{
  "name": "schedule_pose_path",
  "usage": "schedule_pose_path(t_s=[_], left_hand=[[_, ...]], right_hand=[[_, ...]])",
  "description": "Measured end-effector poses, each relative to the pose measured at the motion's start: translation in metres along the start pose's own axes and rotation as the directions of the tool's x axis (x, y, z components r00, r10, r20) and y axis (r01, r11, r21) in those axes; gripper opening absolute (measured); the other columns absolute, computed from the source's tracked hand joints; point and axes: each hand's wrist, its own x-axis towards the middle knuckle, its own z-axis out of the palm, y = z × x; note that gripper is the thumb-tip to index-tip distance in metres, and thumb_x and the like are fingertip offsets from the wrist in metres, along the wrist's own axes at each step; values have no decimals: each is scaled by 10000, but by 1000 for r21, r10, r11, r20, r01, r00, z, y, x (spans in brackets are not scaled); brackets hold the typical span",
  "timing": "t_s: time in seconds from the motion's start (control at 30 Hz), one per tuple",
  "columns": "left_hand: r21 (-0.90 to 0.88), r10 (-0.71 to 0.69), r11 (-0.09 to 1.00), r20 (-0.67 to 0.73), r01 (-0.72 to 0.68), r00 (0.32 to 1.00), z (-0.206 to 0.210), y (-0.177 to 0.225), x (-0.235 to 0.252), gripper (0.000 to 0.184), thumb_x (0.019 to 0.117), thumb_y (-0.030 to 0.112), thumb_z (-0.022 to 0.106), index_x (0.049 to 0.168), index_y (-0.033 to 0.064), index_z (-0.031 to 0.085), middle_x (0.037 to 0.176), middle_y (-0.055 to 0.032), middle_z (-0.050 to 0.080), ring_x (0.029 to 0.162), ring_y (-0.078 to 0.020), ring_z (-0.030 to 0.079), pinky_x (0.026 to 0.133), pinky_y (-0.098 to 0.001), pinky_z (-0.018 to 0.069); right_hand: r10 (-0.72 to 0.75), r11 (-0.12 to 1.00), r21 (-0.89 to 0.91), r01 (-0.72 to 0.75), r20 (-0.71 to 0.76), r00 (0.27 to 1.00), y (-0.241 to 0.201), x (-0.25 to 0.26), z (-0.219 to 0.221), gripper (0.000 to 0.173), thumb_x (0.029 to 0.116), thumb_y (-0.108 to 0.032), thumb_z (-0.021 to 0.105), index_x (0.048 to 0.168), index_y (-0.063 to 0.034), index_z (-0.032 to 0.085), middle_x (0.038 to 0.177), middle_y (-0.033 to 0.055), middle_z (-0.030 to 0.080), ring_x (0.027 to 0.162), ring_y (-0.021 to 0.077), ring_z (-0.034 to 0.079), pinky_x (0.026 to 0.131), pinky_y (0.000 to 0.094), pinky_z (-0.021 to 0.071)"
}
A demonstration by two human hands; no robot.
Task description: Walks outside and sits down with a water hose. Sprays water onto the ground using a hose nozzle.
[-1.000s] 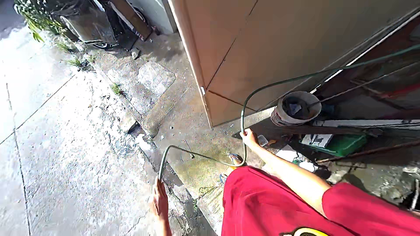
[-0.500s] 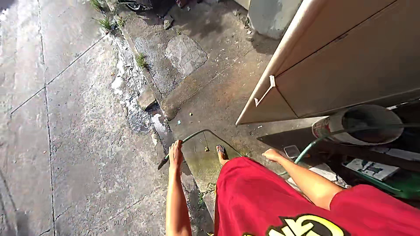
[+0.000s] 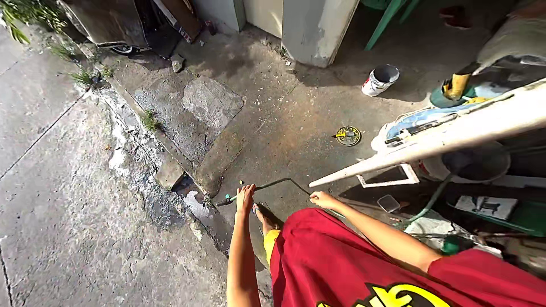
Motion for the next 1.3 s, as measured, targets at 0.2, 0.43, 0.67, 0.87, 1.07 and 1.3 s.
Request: schedule_pose_path(t_s=[0.2, 0.43, 0.67, 0.87, 1.07, 1.3], left_hand=[[68, 183, 980, 67, -187, 981, -31, -63, 166, 343, 990, 40, 523, 1279, 133, 684, 1238, -108, 709, 1206, -297, 637, 1099, -542, 408], [106, 384, 908, 171, -405, 907, -95, -53, 335, 404, 1003, 2, 454, 1323, 118, 670, 1275, -148, 691, 1244, -335, 617, 1102, -551, 417], [239, 573, 738, 273, -631, 773, -144, 23, 494, 405, 1016, -9, 423, 1303, 114, 681, 1241, -129, 704, 1179, -316, 648, 1080, -510, 441], [204, 577, 699, 407, -686, 708, -185, 125, 574, 393, 1019, 1, 437, 1328, 117, 652, 1268, -121, 692, 1166, -312, 656, 1094, -509, 439], [11, 580, 763, 433, -647, 691, -181, 210, 650, 393, 964, -19, 507, 1318, 92, 638, 1241, -162, 686, 1141, -353, 655, 1030, -606, 461], [-92, 602, 738, 536, -669, 592, -162, 298, 735, 328, 981, 25, 525, 1281, 68, 650, 1223, -171, 690, 1157, -353, 646, 1011, -616, 466]], right_hand=[[36, 990, 143, -19, -119, 992, -82, 98, -5, 390, 1050, -264, 575, 1339, -9, 635, 1261, 218, 683, 1184, 333, 661, 1070, 527, 487], [190, 917, 390, -81, -250, 949, -139, 133, -34, 377, 1051, -251, 569, 1329, -8, 643, 1268, 222, 680, 1207, 347, 650, 1084, 535, 473], [357, 760, 641, -109, -272, 893, -165, 184, -103, 405, 1065, -289, 553, 1342, -6, 636, 1287, 215, 675, 1175, 324, 673, 1070, 506, 504], [409, 540, 841, 17, -280, 869, -199, 237, -207, 385, 1068, -279, 561, 1340, -14, 625, 1227, 201, 694, 1067, 296, 709, 985, 477, 558], [525, -224, 950, 219, -72, 848, -237, 275, -297, 358, 1092, -269, 530, 1372, -48, 567, 1104, 117, 706, 880, 161, 691, 772, 309, 569], [518, -626, 696, 351, 35, 855, -254, 348, -364, 443, 1123, -348, 388, 1452, -66, 478, 1212, 131, 695, 1014, 205, 710, 875, 352, 581]])
